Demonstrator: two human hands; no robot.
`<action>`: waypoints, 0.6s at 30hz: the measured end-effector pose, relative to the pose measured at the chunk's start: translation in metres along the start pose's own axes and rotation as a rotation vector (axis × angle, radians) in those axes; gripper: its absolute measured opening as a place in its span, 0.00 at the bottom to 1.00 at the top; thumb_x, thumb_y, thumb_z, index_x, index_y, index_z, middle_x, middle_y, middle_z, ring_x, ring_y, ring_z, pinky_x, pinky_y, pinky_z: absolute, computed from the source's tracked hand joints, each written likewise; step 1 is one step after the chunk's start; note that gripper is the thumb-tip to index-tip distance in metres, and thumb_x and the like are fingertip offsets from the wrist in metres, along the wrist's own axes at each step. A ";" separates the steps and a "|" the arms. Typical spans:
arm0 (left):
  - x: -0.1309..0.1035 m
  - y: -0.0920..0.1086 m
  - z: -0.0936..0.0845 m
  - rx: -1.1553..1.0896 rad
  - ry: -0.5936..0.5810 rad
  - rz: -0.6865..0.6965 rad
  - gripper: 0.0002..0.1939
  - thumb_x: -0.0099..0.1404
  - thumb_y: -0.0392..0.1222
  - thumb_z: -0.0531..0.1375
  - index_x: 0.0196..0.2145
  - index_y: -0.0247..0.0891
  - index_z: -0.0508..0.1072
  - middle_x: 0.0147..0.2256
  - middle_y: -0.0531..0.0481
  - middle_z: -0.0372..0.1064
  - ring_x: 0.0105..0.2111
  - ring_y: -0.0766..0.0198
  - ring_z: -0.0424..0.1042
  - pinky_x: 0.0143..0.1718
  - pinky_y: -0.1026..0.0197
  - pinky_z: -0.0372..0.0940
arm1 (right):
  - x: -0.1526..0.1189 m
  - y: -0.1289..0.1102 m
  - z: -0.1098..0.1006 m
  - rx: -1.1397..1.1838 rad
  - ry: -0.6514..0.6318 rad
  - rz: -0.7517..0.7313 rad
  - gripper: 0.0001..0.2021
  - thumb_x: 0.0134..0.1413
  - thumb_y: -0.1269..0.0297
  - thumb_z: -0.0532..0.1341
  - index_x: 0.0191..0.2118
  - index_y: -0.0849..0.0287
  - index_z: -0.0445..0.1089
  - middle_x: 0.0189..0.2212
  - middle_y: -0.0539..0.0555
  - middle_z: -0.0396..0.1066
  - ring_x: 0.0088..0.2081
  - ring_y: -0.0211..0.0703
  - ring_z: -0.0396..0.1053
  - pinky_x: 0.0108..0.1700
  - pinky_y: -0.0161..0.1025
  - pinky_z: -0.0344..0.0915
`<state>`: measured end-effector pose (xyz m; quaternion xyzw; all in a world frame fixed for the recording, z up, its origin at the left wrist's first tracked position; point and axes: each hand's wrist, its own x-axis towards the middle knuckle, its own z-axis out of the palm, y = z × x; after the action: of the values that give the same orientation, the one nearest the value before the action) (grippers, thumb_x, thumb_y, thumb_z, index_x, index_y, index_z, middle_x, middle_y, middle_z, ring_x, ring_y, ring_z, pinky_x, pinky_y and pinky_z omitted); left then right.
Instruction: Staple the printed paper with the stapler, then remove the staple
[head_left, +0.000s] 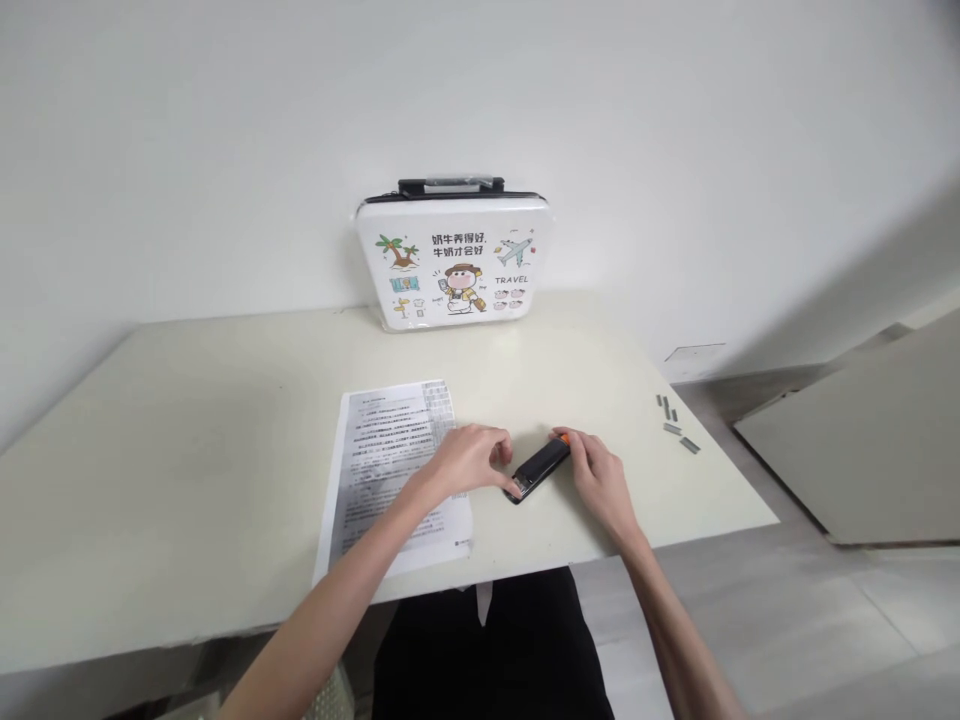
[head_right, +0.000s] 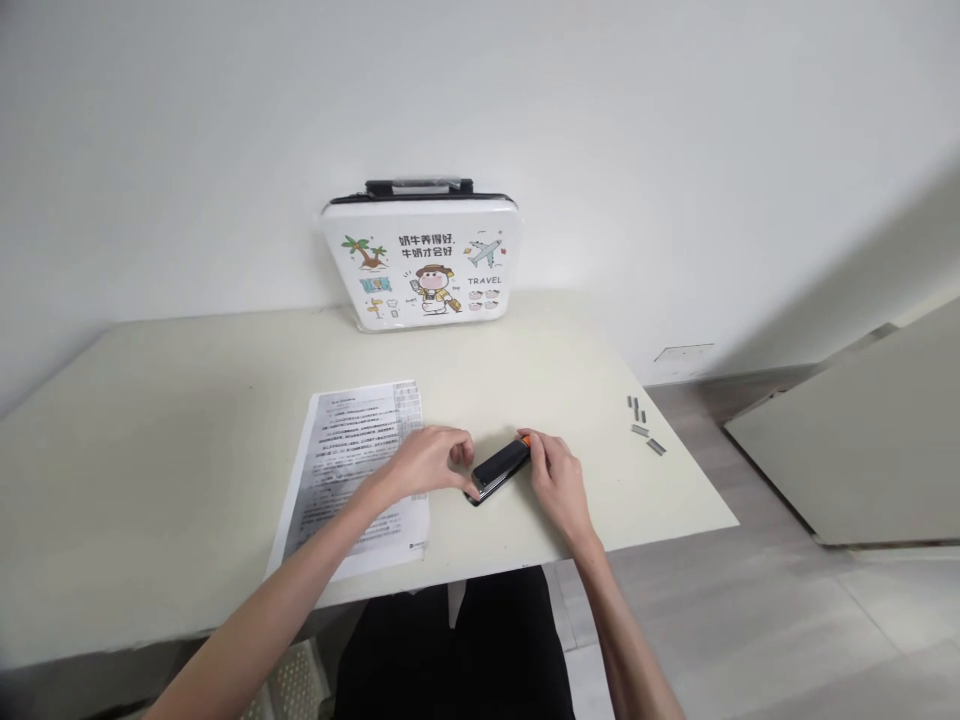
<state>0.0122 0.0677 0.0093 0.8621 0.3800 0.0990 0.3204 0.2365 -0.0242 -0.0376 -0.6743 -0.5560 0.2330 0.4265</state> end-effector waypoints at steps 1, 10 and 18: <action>-0.005 0.001 0.000 0.005 0.010 0.012 0.23 0.49 0.55 0.79 0.31 0.43 0.74 0.33 0.55 0.77 0.34 0.56 0.76 0.31 0.58 0.63 | 0.000 0.001 0.000 0.010 -0.006 0.000 0.23 0.74 0.47 0.48 0.52 0.52 0.77 0.52 0.56 0.80 0.56 0.53 0.74 0.63 0.52 0.65; -0.130 -0.028 0.004 0.149 0.191 -0.011 0.27 0.74 0.54 0.63 0.66 0.52 0.65 0.69 0.47 0.62 0.70 0.45 0.58 0.68 0.43 0.58 | -0.003 0.000 0.000 0.033 -0.051 0.023 0.22 0.74 0.46 0.48 0.50 0.51 0.75 0.52 0.57 0.78 0.55 0.53 0.73 0.62 0.51 0.64; -0.196 -0.033 0.032 0.377 0.140 -0.041 0.52 0.68 0.69 0.62 0.78 0.51 0.42 0.77 0.48 0.42 0.76 0.40 0.42 0.72 0.35 0.51 | -0.006 -0.004 -0.001 -0.014 -0.100 0.009 0.22 0.73 0.45 0.50 0.44 0.54 0.75 0.46 0.58 0.79 0.47 0.53 0.75 0.54 0.47 0.67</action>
<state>-0.1303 -0.0714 -0.0218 0.8900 0.4305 0.0790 0.1279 0.2331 -0.0301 -0.0343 -0.6672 -0.5754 0.2644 0.3923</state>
